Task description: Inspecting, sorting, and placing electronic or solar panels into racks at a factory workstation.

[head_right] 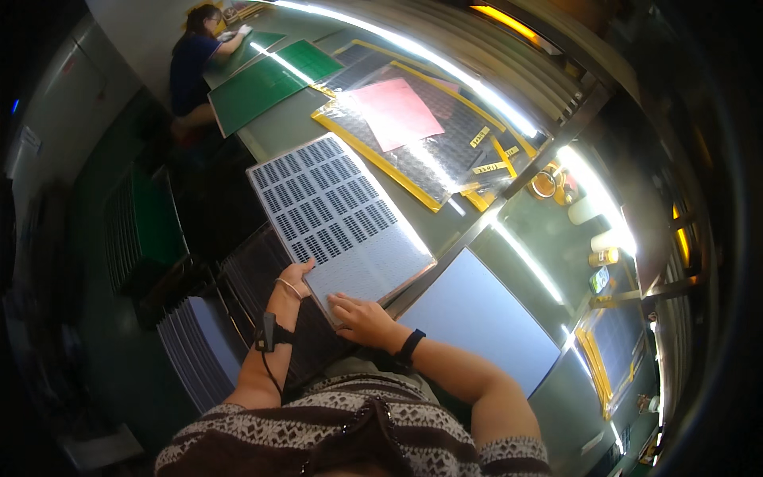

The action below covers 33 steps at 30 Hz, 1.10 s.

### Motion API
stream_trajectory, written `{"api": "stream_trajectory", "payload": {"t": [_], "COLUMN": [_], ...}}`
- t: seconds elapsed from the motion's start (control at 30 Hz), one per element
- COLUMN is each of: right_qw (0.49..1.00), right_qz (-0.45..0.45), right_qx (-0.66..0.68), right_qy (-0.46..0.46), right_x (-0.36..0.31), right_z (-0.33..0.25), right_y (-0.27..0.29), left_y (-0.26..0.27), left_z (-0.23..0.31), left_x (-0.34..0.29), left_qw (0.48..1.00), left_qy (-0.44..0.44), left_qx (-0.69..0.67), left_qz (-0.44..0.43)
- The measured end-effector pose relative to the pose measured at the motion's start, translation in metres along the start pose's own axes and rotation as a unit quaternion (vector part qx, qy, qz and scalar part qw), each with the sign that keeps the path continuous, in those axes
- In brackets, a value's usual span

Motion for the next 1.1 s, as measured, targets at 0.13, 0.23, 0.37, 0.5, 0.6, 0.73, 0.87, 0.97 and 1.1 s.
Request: {"api": "stream_trajectory", "payload": {"t": [0.13, 0.23, 0.37, 0.5, 0.6, 0.73, 0.87, 0.97, 1.1], "right_qw": [0.993, 0.998, 0.999, 0.902, 0.720, 0.891, 0.920, 0.889, 0.846], "right_qz": [0.091, 0.058, 0.023, 0.128, 0.220, 0.141, 0.390, 0.415, 0.391], "right_qx": [-0.073, -0.024, -0.027, 0.315, 0.573, 0.324, -0.032, -0.187, -0.362], "right_qy": [0.006, 0.006, 0.040, -0.265, -0.325, -0.284, -0.021, 0.049, -0.026], "right_x": [-0.002, -0.001, 0.002, -0.007, -0.005, 0.027, 0.032, 0.008, -0.068], "right_z": [-0.006, -0.005, -0.005, 0.052, 0.071, 0.048, -0.035, -0.114, -0.141], "right_y": [0.001, 0.005, 0.007, 0.012, 0.022, 0.059, 0.228, 0.293, 0.313], "left_y": [-0.004, 0.002, 0.008, -0.016, -0.023, 0.063, 0.058, 0.091, 0.073], "left_z": [0.002, 0.003, 0.003, 0.011, 0.020, 0.002, -0.019, -0.013, 0.023], "left_x": [-0.005, -0.003, -0.002, -0.021, -0.029, 0.047, 0.048, 0.069, 0.048], "left_qw": [1.000, 1.000, 1.000, 0.971, 0.946, 0.991, 0.986, 0.990, 0.897], "left_qy": [-0.011, -0.002, -0.012, -0.064, -0.098, -0.118, -0.016, -0.085, -0.200], "left_qx": [0.001, -0.009, 0.006, -0.108, -0.101, 0.048, 0.075, 0.020, 0.300], "left_qz": [0.009, 0.005, 0.014, -0.204, -0.292, 0.036, 0.151, 0.113, 0.255]}}
Point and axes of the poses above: each hand's wrist, its own x-axis towards the middle knuckle, its own y-axis out of the back of the hand, z = x × y, the point moved 7 cm from there along x, towards the middle knuckle, and after that the axes turned 1 degree about -x, right-handed, at the moved point
